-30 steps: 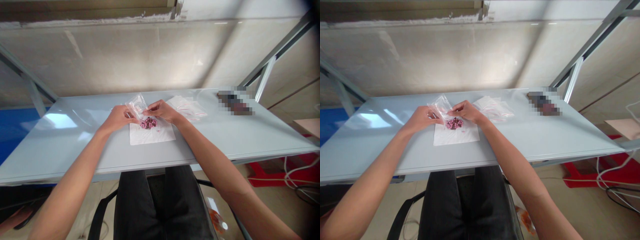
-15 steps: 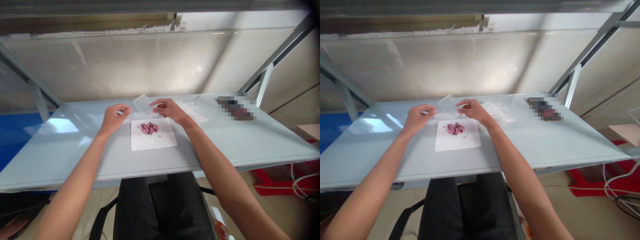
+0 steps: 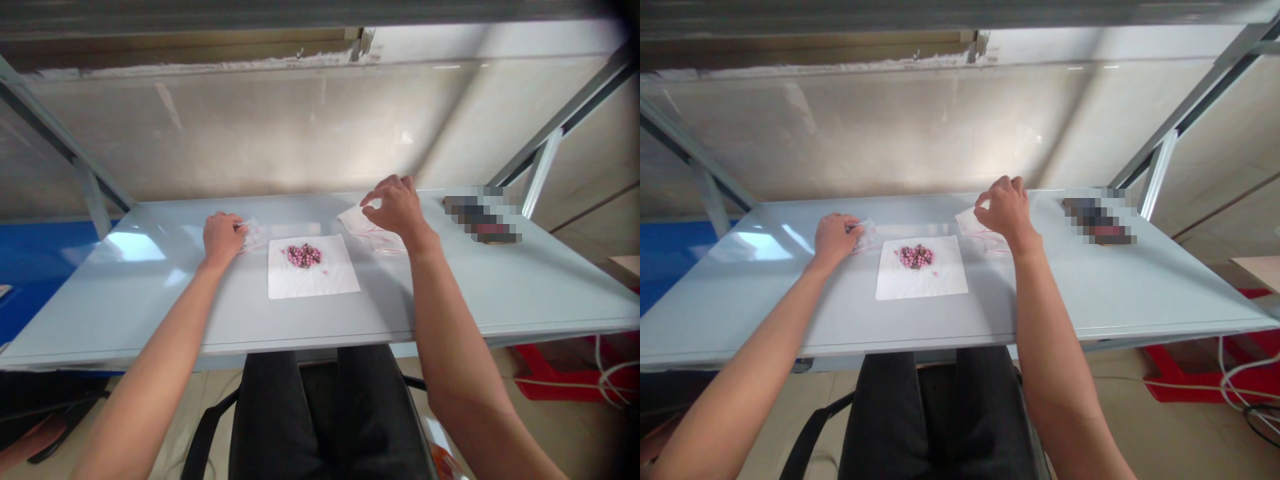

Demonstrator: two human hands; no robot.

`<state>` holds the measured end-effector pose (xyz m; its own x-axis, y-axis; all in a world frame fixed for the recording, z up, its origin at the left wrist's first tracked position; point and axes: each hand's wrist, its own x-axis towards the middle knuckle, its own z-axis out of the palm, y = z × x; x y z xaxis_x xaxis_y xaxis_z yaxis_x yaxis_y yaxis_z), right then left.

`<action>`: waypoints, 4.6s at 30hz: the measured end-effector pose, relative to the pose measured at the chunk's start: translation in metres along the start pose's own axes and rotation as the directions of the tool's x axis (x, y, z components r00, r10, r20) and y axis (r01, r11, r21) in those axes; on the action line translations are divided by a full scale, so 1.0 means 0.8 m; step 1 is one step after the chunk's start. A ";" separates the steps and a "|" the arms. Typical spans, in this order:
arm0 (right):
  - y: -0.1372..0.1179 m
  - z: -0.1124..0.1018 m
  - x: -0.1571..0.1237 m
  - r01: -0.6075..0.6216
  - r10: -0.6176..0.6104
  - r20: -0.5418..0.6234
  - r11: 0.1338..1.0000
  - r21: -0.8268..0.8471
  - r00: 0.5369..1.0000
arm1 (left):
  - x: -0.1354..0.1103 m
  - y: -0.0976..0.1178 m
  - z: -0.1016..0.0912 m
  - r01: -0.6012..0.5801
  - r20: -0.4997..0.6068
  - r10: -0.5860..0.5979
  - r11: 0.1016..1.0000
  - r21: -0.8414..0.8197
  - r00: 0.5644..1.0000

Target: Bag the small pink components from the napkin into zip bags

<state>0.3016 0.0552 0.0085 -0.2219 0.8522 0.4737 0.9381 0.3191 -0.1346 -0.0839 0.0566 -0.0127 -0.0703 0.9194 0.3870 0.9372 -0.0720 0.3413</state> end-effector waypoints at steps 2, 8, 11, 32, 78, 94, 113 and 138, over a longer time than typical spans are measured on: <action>-0.016 0.002 0.001 -0.015 0.015 -0.003 1.000 0.015 1.000 | 0.001 0.000 -0.001 0.016 -0.019 -0.017 0.999 -0.036 1.000; -0.030 0.006 -0.002 -0.033 0.031 0.304 0.999 0.002 0.952 | 0.005 -0.004 -0.007 0.087 -0.179 -0.122 0.978 -0.191 0.976; -0.027 0.000 -0.002 -0.098 0.087 0.223 0.994 0.040 0.971 | 0.005 0.003 -0.006 0.165 -0.161 -0.258 0.882 -0.442 0.953; -0.149 0.039 0.010 -0.309 0.074 0.301 0.148 0.939 0.951 | -0.024 0.071 0.002 -0.052 -0.133 -0.053 0.736 -0.675 0.990; -0.156 0.025 0.011 0.034 0.046 -0.043 0.182 0.983 0.998 | -0.013 0.062 0.001 0.207 0.270 0.181 0.304 -0.930 0.946; -0.126 0.010 -0.046 -0.276 0.023 0.277 0.184 0.943 0.961 | -0.050 0.083 -0.050 0.173 0.337 0.268 0.492 -0.853 0.902; -0.129 0.028 -0.064 -0.286 -0.003 0.290 0.160 0.945 0.957 | -0.074 0.076 -0.046 0.071 0.216 0.240 0.498 -0.865 0.947; -0.120 0.041 -0.061 -0.274 -0.041 0.281 0.134 0.952 0.959 | -0.073 0.082 -0.035 0.055 0.143 0.159 0.458 -0.887 0.977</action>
<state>0.2140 -0.0035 -0.0300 -0.3263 0.9205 0.2149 -0.0670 0.2042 -0.9766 -0.0280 -0.0130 0.0109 0.1291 0.9420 0.3097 0.1225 -0.3251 0.9377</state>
